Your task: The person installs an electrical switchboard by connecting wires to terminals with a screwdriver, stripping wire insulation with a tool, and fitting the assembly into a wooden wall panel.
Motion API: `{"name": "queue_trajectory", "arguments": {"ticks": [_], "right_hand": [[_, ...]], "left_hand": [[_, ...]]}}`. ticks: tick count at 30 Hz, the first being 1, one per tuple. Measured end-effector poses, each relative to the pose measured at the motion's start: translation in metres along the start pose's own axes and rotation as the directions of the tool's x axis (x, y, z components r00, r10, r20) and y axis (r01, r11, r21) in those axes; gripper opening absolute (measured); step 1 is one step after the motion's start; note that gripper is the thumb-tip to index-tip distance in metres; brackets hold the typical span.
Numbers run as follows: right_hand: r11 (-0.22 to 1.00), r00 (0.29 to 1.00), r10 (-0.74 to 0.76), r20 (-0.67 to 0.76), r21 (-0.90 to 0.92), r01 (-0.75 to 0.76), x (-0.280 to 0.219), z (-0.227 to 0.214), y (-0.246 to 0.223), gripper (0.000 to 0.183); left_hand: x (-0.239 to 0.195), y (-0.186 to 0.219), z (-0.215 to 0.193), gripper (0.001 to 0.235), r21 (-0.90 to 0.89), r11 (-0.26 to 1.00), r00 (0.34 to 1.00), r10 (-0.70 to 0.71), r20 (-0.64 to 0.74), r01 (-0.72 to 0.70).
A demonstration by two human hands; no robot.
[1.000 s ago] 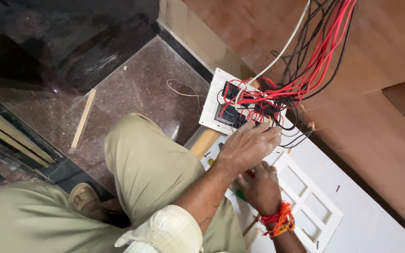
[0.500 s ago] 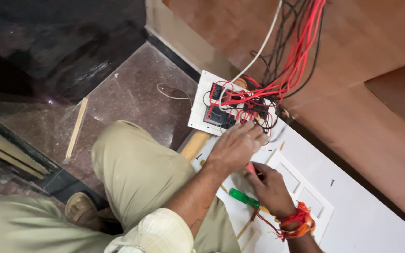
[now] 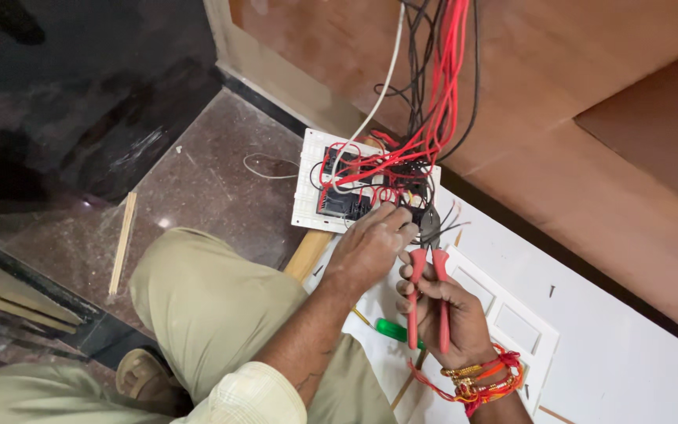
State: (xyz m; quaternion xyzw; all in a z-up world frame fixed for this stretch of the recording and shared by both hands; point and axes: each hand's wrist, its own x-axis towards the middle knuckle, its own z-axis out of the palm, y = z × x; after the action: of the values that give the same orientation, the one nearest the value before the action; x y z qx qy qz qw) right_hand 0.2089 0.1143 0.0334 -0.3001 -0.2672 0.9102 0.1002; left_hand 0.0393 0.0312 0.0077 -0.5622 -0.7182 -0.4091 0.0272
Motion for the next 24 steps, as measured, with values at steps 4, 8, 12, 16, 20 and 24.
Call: {"name": "queue_trajectory", "arguments": {"ticks": [4,8,12,16,20,24], "right_hand": [[0.995,0.999,-0.035,0.007,-0.09,0.036,-0.005,0.012,-0.006,0.052],[0.975,0.994,-0.081,0.066,-0.203,0.093,-0.013,0.012,-0.014,0.064],[0.98,0.995,-0.098,-0.036,-0.178,0.09,-0.013,0.005,-0.023,0.059],[0.945,0.958,-0.037,-0.285,-0.323,-0.059,-0.018,0.003,-0.029,0.041],[0.683,0.915,-0.125,-0.384,-0.702,-0.202,-0.021,-0.008,-0.026,0.034],[0.687,0.889,-0.094,-0.449,-0.675,-0.268,-0.019,-0.018,-0.023,0.037]], "left_hand": [[0.005,0.006,-0.006,0.016,0.083,0.997,1.0,-0.004,-0.01,0.005],[0.014,0.012,0.002,0.023,-0.079,0.988,0.991,-0.131,-0.01,0.13],[0.027,0.02,0.02,0.019,-0.062,0.971,0.973,-0.228,0.02,0.229],[0.018,0.022,0.035,0.015,-0.14,0.976,0.982,-0.175,-0.064,0.165],[0.008,-0.002,0.034,0.021,-0.086,0.986,0.985,-0.15,-0.082,0.143],[0.007,-0.001,0.03,0.025,-0.203,0.959,0.973,-0.219,-0.073,0.2]]}}
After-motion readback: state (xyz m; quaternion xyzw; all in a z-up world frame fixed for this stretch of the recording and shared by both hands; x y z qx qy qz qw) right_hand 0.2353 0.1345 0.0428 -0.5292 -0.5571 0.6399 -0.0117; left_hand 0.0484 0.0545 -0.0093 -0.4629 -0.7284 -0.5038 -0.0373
